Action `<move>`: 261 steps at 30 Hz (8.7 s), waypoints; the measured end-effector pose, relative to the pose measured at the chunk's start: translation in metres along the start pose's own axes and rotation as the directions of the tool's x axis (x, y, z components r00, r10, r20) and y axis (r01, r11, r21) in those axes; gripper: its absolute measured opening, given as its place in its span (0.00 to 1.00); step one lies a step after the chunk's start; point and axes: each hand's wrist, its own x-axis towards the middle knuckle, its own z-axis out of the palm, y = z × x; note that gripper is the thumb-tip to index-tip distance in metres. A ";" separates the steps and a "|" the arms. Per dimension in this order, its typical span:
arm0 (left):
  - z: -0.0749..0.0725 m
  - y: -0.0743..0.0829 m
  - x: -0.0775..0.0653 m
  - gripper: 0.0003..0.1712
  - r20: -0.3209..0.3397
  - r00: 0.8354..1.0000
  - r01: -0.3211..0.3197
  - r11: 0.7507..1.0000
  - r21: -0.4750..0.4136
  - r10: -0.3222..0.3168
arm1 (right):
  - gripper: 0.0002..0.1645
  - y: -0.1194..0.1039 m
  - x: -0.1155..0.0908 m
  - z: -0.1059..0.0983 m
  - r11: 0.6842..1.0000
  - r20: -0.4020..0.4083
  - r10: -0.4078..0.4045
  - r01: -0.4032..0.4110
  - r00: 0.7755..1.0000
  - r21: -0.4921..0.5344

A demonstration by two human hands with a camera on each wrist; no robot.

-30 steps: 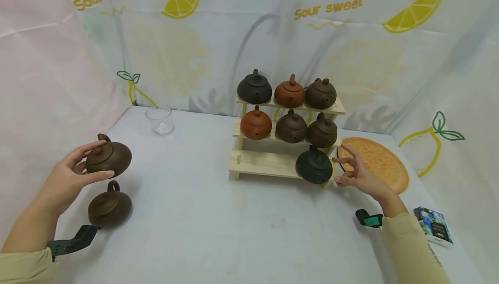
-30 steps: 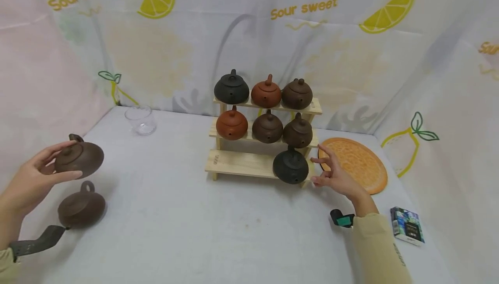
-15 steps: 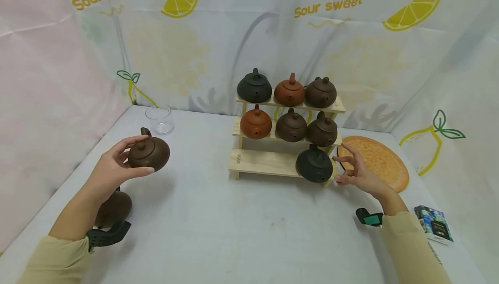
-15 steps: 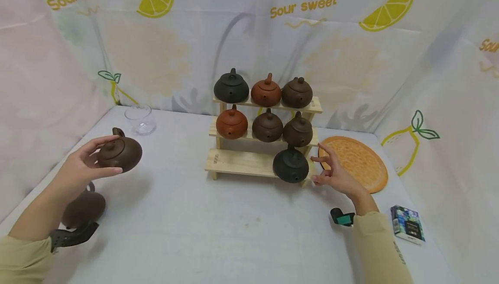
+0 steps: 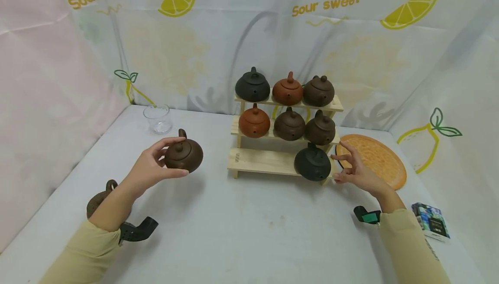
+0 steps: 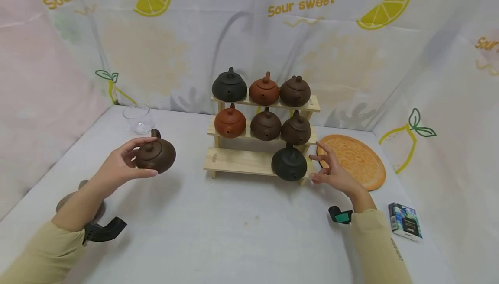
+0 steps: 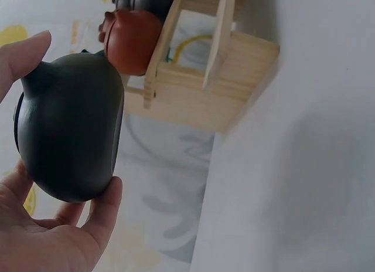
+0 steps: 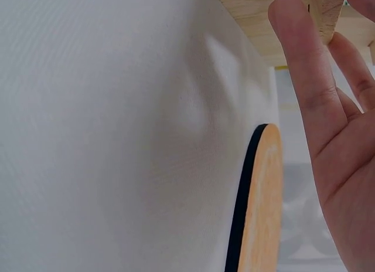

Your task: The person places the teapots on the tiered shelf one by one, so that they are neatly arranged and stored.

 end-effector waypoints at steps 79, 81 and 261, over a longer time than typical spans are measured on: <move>0.199 0.026 0.096 0.43 0.269 0.962 -0.056 0.997 0.058 0.039 | 0.57 0.002 0.000 -0.001 1.000 -0.009 -0.020 0.020 1.000 -0.004; 0.200 0.028 0.096 0.44 0.279 0.960 -0.055 0.995 0.079 0.031 | 0.58 0.002 0.000 -0.002 1.000 -0.011 -0.028 0.028 1.000 -0.003; 0.112 -0.005 0.079 0.46 0.323 0.937 -0.172 0.981 0.086 0.136 | 0.61 0.009 0.008 -0.009 0.999 0.008 -0.054 0.054 0.999 0.007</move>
